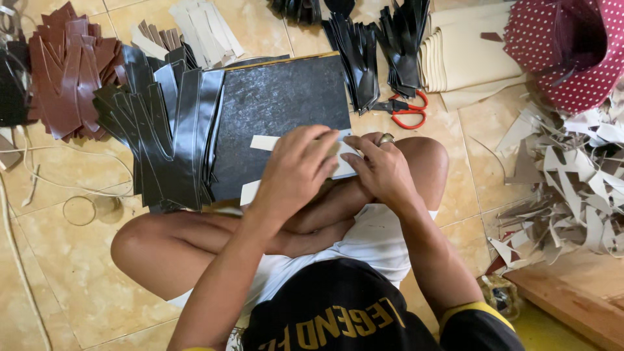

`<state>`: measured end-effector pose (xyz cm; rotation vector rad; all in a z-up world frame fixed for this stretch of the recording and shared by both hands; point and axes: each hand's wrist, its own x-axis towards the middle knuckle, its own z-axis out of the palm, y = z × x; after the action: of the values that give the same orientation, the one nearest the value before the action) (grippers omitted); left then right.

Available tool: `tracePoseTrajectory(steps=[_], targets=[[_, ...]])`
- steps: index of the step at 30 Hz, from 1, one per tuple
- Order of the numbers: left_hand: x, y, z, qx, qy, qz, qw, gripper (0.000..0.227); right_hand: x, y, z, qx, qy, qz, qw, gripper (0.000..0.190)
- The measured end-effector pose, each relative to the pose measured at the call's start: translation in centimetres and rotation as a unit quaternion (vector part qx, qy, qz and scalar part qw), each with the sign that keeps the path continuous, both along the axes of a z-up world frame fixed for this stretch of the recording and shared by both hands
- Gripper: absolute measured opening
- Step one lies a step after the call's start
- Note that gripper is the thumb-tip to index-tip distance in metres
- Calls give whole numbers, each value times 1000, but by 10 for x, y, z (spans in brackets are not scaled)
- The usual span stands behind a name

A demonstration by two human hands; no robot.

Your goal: The person sits on the floor and uses a knife to cut strips of black leather material. They hold a white template against the leather and trace along its edge with the knife to create uniform strips, which are then placed in a pile.

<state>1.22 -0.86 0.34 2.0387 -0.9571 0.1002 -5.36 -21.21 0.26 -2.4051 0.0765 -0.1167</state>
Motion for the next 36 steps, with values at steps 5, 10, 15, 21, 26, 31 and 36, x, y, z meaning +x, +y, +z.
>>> tracePoseTrajectory(steps=[5,10,15,21,26,31,36], targets=[[8,-23,-23,54,-27,3,998,33,1,-3,-3,-47,-40,1,998,21],[8,-20,-32,39,-3,-3,999,26,1,-13,-4,-117,-71,41,990,15],[5,-17,-31,28,-66,-10,997,20,0,-16,-1,-198,-132,95,967,29],[26,-14,-24,106,-52,-111,987,12,-8,-20,-2,-201,-47,62,977,39],[10,-31,-19,130,-40,-76,988,16,-5,2,-34,-219,-37,-147,964,25],[3,-38,-20,69,-13,-30,997,15,6,5,-65,66,13,-239,969,21],[8,-23,-17,71,8,-59,996,17,10,-8,-74,251,117,-241,930,26]])
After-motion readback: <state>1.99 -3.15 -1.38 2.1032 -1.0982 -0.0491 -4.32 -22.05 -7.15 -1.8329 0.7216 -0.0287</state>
